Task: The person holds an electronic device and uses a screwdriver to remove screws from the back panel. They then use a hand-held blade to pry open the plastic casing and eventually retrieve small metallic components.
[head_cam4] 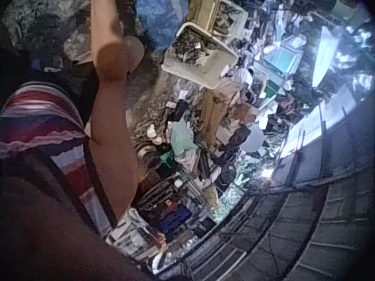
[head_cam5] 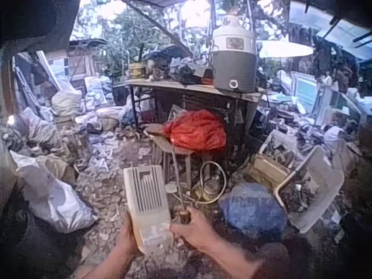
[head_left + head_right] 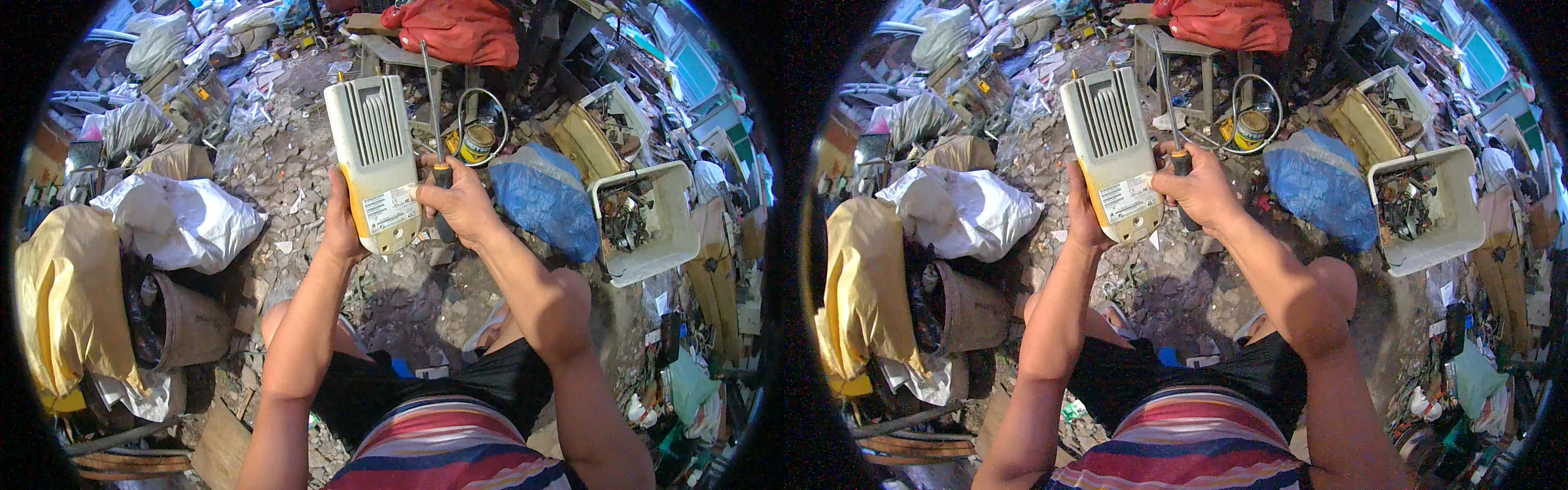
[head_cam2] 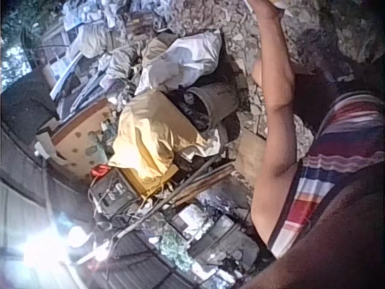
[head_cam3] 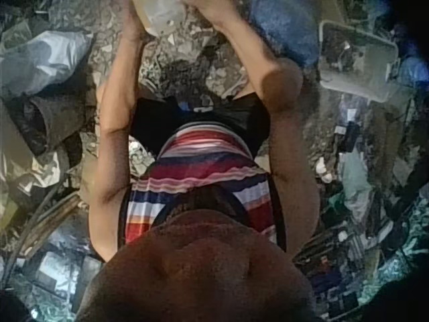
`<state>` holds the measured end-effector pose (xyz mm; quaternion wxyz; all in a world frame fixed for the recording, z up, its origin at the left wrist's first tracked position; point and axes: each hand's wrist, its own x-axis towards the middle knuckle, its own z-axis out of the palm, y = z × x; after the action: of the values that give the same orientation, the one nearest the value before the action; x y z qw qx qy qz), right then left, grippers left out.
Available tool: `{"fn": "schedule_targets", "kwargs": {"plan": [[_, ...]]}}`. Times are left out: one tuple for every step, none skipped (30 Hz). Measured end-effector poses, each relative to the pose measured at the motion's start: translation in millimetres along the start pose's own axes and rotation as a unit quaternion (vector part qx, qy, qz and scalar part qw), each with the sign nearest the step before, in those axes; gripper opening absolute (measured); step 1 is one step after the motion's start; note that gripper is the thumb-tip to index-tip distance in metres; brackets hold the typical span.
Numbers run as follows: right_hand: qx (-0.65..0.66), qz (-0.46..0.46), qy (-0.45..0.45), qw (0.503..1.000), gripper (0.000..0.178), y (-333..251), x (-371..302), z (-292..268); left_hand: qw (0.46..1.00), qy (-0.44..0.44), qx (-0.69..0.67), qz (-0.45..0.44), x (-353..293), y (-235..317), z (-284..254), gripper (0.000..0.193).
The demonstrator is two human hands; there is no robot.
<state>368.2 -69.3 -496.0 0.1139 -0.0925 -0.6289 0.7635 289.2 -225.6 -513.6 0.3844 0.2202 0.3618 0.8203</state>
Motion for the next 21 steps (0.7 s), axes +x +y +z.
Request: {"fn": "schedule_targets", "kwargs": {"plan": [[0.001,0.002,-0.002,1.0,0.045,-0.7,-0.2,0.8,1.0,0.002,-0.012,-0.001,0.2,-0.4,-1.3,0.094],[0.002,0.004,-0.004,1.0,0.046,-1.4,-0.4,1.6,1.0,0.002,-0.011,0.0,0.0,-0.3,-2.6,0.094],[0.003,0.005,-0.005,1.0,0.046,-1.7,-0.8,1.7,1.0,0.002,-0.01,-0.001,0.0,0.1,-3.2,0.094],[0.004,0.005,-0.006,1.0,0.046,-1.9,-0.8,1.5,1.0,0.001,-0.01,-0.001,-0.1,0.5,-3.1,0.094],[0.004,0.005,-0.007,1.0,0.046,-2.2,-0.6,0.9,1.0,0.002,-0.005,0.001,-0.5,0.8,-2.5,0.094],[0.005,0.005,-0.008,1.0,0.045,-2.3,-0.4,1.4,1.0,0.003,0.0,0.003,-1.4,2.3,-0.6,0.094],[0.002,0.009,-0.001,1.0,0.045,-2.9,-1.1,2.2,1.0,0.004,0.005,0.006,-1.9,3.0,0.3,0.094],[-0.001,0.012,0.006,1.0,0.045,-4.6,-2.4,3.4,1.0,0.008,0.009,0.005,-1.9,2.6,-0.4,0.094],[-0.004,0.016,0.012,1.0,0.045,-6.0,-3.4,4.6,1.0,0.011,0.014,0.006,-2.3,2.4,-0.9,0.094],[0.001,0.012,0.007,1.0,0.046,-4.6,-3.0,4.4,1.0,0.015,0.018,0.006,-2.7,2.5,-0.8,0.094],[0.005,0.008,0.002,1.0,0.046,-2.1,-1.9,3.6,1.0,0.017,0.02,0.004,-3.3,3.2,-0.3,0.094],[0.009,0.004,-0.001,1.0,0.046,-1.2,-2.0,2.6,1.0,0.017,0.022,0.001,-3.4,2.9,1.1,0.094],[0.004,0.003,0.0,1.0,0.046,-1.0,-2.5,1.9,1.0,0.018,0.023,-0.001,-3.3,2.1,2.0,0.094],[0.0,0.002,0.002,1.0,0.046,-1.4,-3.0,2.1,1.0,0.016,0.015,-0.002,-2.7,0.5,1.5,0.095],[-0.004,0.0,0.004,1.0,0.046,-2.1,-3.1,3.0,1.0,0.014,0.009,-0.003,-1.7,0.0,0.5,0.095],[-0.019,-0.004,0.011,1.0,0.046,-0.9,-2.5,2.9,1.0,0.011,0.002,-0.004,-1.0,-0.4,0.2,0.095],[-0.034,-0.009,0.018,0.999,0.046,1.1,-1.4,2.4,1.0,0.019,0.002,-0.006,-0.7,-0.6,0.4,0.095],[-0.049,-0.013,0.023,0.998,0.046,2.1,-1.1,2.9,1.0,0.028,0.003,-0.008,-1.4,-0.6,0.4,0.095],[-0.028,-0.009,0.02,0.999,0.043,2.1,-1.6,3.1,0.999,0.037,0.004,-0.01,-2.0,-0.7,0.3,0.096],[-0.007,-0.004,0.018,1.0,0.04,1.3,-2.3,3.3,0.999,0.03,0.011,-0.01,-2.5,-0.5,-0.5,0.096],[0.013,0.0,0.015,1.0,0.037,0.0,-2.6,3.2,1.0,0.021,0.018,-0.01,-2.1,0.2,-1.3,0.096]]}}
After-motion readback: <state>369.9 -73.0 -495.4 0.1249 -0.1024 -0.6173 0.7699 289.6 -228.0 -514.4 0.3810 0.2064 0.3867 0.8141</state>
